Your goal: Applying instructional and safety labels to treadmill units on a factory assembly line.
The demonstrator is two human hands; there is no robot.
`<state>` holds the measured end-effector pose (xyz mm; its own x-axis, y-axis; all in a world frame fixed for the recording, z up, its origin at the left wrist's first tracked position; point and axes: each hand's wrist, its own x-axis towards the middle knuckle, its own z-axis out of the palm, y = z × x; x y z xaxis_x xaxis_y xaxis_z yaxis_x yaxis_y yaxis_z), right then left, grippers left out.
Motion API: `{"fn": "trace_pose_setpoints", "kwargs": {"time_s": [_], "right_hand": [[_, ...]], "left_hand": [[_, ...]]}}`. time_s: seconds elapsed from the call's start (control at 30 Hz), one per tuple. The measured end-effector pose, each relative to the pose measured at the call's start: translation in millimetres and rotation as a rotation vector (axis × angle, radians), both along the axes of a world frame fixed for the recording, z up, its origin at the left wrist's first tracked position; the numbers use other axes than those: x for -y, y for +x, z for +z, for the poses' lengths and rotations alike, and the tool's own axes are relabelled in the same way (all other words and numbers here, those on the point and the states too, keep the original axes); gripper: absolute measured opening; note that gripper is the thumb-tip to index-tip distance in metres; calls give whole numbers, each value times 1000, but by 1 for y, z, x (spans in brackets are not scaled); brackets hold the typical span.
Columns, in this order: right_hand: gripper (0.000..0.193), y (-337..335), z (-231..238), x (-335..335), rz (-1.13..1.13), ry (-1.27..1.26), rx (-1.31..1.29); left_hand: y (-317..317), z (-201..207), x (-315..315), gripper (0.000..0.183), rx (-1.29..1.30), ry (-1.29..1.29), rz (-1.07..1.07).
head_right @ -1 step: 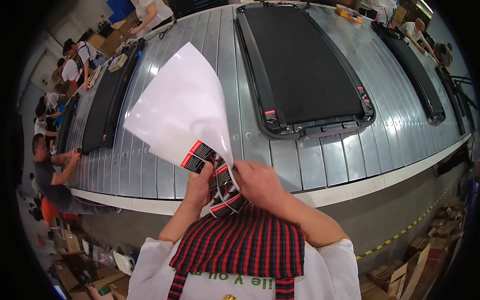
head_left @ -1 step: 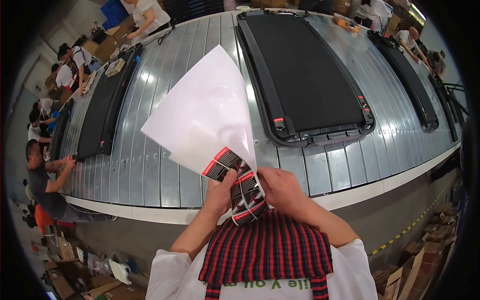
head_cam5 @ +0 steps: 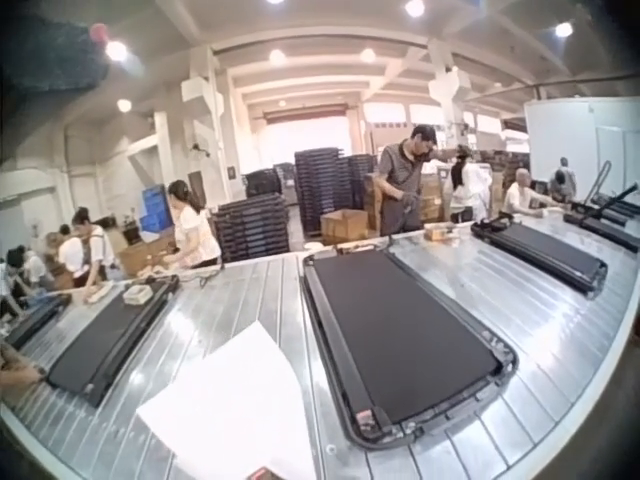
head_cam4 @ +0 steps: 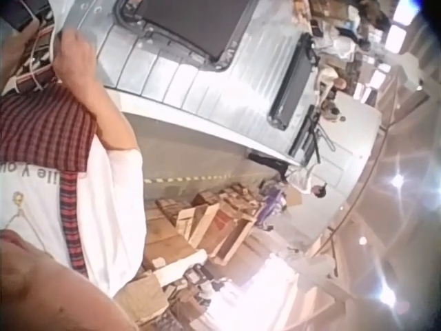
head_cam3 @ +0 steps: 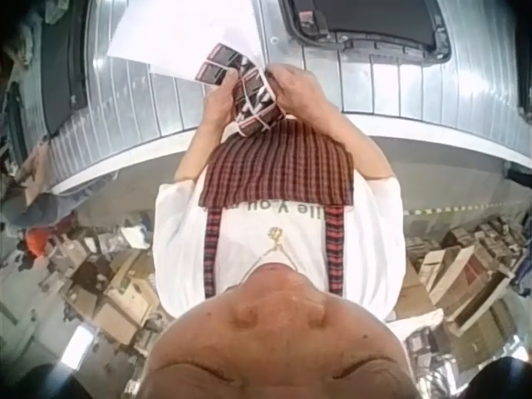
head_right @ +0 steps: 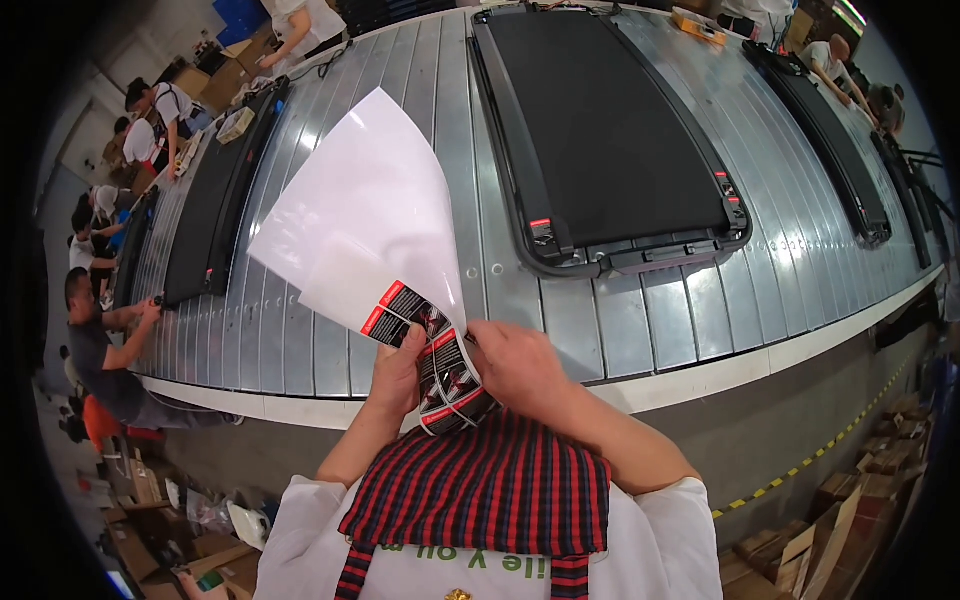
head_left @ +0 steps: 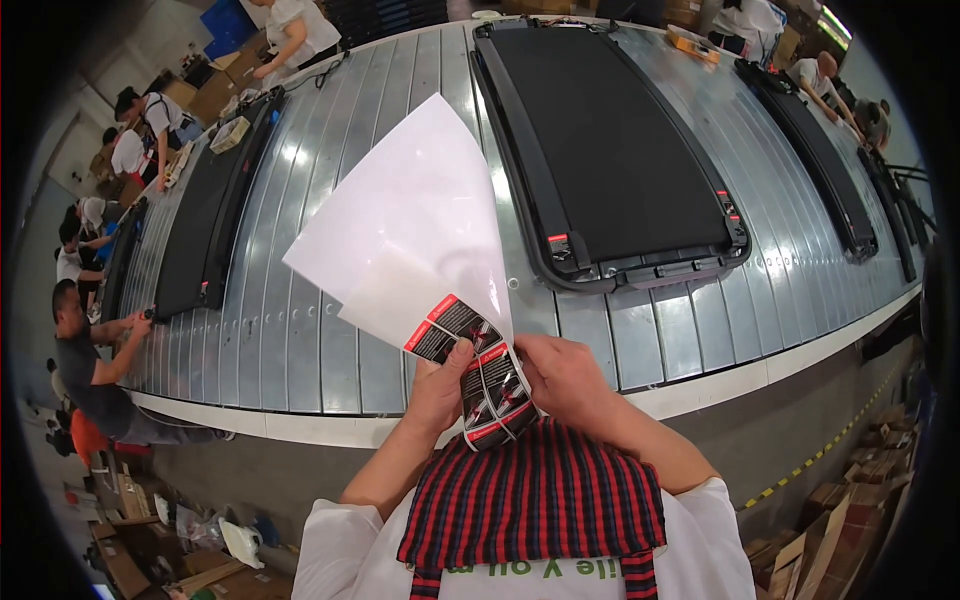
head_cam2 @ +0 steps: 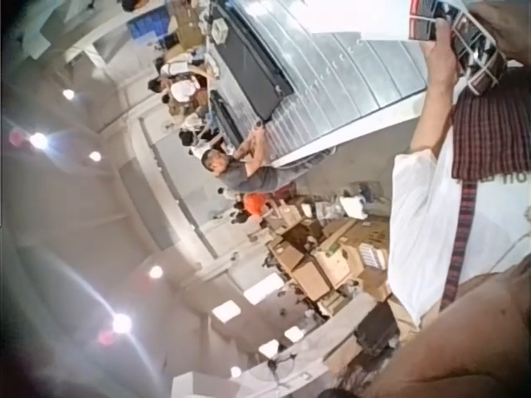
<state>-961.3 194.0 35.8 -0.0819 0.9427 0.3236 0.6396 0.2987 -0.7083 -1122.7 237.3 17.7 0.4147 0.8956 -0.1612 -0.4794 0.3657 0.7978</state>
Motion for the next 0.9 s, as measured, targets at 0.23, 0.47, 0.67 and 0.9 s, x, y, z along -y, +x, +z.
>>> {"fn": "trace_pose_setpoints", "kwargs": {"time_s": [0.23, 0.47, 0.67, 0.9], "right_hand": [[17, -5, 5, 2, 3, -94, 32], [16, -17, 6, 0, -9, -52, 83], [17, -34, 7, -2, -3, -75, 226], [14, -62, 11, -8, -74, 39, 176]], "left_hand": [[-4, 1, 2, 35, -50, 8, 4], [-19, 2, 0, 37, -30, -20, -23], [-38, -5, -7, 36, 2, -33, -47], [-60, -10, -14, 29, 97, -41, -61]]}}
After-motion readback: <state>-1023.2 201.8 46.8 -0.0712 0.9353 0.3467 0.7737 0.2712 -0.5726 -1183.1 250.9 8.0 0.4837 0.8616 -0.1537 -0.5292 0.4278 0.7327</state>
